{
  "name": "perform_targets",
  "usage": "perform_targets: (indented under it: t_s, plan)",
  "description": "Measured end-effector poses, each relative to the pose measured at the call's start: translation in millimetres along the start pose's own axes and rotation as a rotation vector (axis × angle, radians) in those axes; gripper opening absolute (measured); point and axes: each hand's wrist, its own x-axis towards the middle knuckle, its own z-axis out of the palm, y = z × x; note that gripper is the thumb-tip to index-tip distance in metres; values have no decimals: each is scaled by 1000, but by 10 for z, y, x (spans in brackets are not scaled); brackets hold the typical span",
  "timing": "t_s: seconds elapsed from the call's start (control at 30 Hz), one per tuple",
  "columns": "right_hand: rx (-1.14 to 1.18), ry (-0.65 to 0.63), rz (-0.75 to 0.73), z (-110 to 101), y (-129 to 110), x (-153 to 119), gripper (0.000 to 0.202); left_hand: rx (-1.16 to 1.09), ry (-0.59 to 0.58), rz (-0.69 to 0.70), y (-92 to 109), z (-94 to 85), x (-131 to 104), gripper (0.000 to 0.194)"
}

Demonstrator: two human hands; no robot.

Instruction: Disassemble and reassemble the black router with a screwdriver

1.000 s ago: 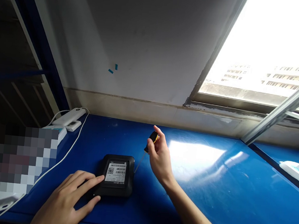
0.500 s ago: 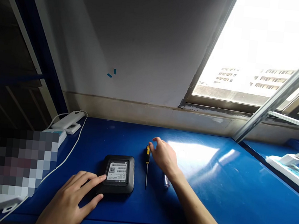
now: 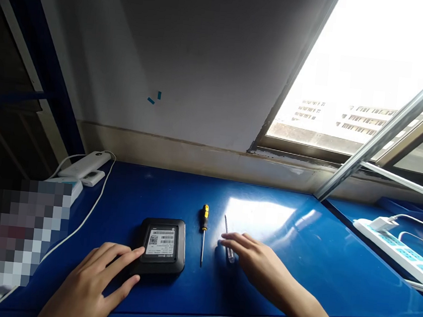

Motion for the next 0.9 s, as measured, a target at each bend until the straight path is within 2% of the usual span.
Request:
perform_targets:
  t_s: [0.07,0.17,0.27,0.33,0.43,0.53,0.73,0.9]
  plan:
    - [-35,2,-88,71,22,-64,62,-4,4,0,1,-1,-1,31]
    - [-108,5,-146,105,63,-100,54,-9,2,-1,1,10,-4,32]
    - [-145,31,-182,-12,47,-55,39,-8,-18,-19,-7,35,-18,34]
    - [-102,134,-189,-162,-24,23,29,-10,-38,-36,-17,50,-33,36]
    - [83,342,-70,-397,-208,175,34,-21,-57,-37,-35,60,-56,37]
    - [245,445,70,-525,-407,315,34,-26,-55,-31,-51,61,-66,37]
    - [618,510,183,-456,-642,513,31,-36,-54,-29,-34,49,-39,36]
    - [683,492,172,-374,-700,576,27,-67,-17,-21,1,12,-27,34]
